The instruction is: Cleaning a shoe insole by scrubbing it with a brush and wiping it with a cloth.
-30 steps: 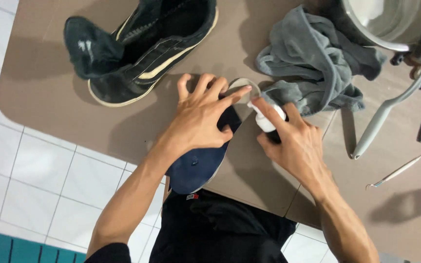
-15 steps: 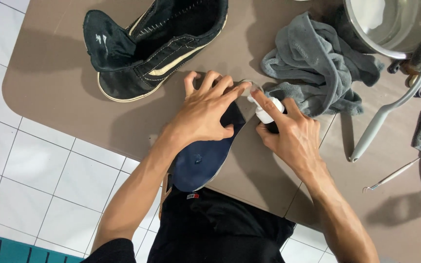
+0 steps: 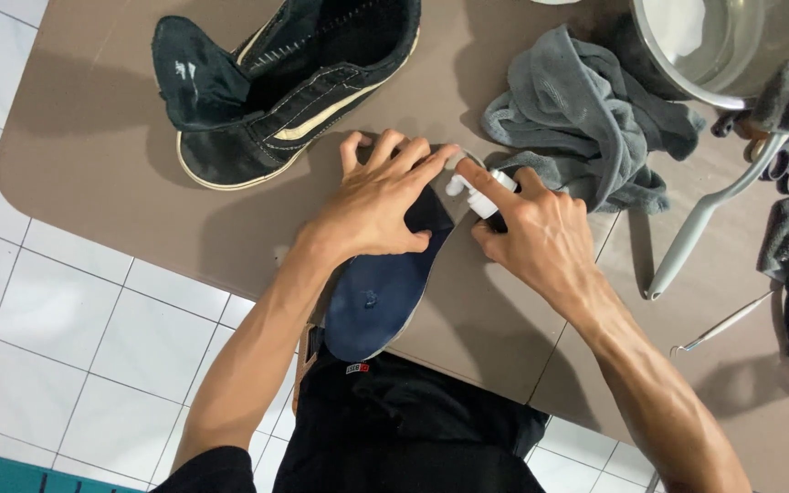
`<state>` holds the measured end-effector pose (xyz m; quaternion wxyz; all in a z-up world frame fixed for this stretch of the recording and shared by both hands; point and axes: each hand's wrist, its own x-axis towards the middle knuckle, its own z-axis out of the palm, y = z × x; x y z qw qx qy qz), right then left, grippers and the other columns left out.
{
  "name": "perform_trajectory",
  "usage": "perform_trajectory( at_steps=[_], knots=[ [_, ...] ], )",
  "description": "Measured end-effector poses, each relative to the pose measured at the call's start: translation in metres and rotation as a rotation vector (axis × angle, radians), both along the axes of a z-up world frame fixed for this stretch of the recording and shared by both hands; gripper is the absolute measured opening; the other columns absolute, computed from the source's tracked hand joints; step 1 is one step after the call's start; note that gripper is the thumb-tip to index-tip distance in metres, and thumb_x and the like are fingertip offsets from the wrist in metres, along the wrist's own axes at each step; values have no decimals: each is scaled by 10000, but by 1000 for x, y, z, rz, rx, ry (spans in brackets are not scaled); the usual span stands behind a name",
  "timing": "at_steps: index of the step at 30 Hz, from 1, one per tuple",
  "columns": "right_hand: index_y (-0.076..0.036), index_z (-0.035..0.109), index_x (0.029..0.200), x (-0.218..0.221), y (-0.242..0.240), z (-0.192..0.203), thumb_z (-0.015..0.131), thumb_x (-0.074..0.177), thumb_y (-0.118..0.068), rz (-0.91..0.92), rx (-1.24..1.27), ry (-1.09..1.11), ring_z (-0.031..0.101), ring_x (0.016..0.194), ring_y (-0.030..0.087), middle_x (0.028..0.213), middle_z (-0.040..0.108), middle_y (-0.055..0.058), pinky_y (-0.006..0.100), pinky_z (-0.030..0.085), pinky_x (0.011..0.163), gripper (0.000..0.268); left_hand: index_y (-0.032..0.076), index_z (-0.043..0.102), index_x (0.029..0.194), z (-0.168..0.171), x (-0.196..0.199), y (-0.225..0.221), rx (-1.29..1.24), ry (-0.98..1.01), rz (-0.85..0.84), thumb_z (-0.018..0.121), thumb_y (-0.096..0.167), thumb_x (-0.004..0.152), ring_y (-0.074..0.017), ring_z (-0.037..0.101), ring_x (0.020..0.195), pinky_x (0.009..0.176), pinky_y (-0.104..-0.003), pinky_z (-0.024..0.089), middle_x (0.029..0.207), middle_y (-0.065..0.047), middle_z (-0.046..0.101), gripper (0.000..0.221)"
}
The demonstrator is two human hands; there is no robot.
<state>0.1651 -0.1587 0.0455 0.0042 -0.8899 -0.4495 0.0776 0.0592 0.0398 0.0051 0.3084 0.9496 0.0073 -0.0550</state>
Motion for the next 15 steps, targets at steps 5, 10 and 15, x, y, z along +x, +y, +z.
perform_trajectory(
  at_steps=[5, 10, 15],
  knots=[
    [-430, 569, 1473, -2, 19, 17, 693, 745, -283, -27, -109, 35, 751, 758, 489, 964, 697, 172, 553, 600, 631, 753, 82, 449, 1527, -5, 0, 2, -23, -12, -6, 884, 266, 628, -313, 358, 1220, 1023, -696, 121, 1148, -69, 493, 1016],
    [-382, 558, 1482, 0, 14, 22, 718, 744, -298, -93, -125, 8, 741, 772, 517, 1000, 698, 216, 598, 595, 649, 759, 81, 462, 1520, 0, -1, 2, -17, -6, -20, 883, 286, 654, -303, 347, 1220, 1028, -669, 121, 1134, -64, 478, 985],
    [-153, 499, 1517, 7, -49, 55, 676, 853, -136, -112, 468, 284, 665, 897, 187, 1302, 698, 59, 312, 505, 778, 687, 244, 431, 1490, -2, -12, 3, 143, -101, -39, 827, 457, 699, -274, 418, 1217, 972, -501, 252, 1259, -21, 522, 911]
  ],
)
